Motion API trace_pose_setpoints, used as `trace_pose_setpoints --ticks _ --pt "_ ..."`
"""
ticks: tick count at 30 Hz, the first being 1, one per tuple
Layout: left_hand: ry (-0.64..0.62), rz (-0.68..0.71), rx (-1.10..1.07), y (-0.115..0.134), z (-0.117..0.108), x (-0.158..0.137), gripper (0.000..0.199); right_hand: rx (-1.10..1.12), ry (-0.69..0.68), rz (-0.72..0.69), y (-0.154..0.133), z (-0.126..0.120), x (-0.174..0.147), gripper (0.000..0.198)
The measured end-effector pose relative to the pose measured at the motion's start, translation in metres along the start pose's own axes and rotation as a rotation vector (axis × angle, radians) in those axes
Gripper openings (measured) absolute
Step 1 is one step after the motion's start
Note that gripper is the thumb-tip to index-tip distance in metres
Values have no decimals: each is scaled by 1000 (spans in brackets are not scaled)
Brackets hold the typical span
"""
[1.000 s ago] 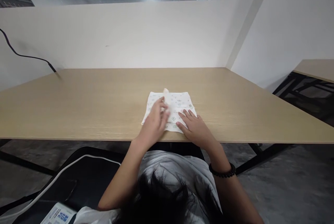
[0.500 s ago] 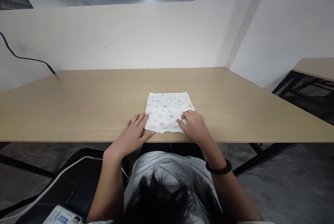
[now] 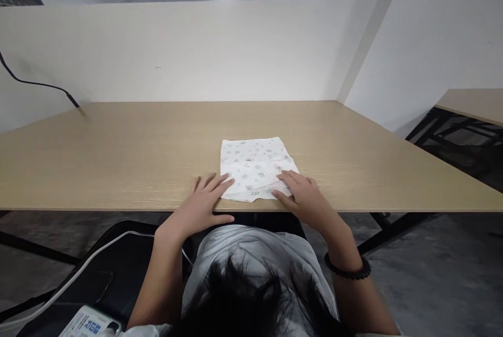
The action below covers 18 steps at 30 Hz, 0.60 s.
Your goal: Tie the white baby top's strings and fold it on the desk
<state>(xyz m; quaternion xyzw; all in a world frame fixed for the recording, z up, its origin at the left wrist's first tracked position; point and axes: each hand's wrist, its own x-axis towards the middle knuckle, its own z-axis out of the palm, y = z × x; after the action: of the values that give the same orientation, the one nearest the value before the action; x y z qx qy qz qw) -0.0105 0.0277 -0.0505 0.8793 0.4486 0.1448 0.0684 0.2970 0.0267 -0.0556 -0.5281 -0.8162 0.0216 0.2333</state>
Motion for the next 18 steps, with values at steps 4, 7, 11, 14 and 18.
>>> trace_pose_setpoints --ticks 4,7,11,14,18 --pt "88 102 -86 2 -6 -5 40 114 -112 -106 13 -23 -24 63" --pt "107 144 -173 0 -8 -8 45 154 -96 -97 29 -30 -37 75" --pt "94 190 -262 -7 -5 -8 45 145 -3 -125 52 -23 -45 52" --pt "98 202 -327 -11 -5 -7 39 183 10 -167 58 -19 -46 38" --pt "137 163 -425 -9 -5 -8 32 266 45 -218 52 -25 -46 23"
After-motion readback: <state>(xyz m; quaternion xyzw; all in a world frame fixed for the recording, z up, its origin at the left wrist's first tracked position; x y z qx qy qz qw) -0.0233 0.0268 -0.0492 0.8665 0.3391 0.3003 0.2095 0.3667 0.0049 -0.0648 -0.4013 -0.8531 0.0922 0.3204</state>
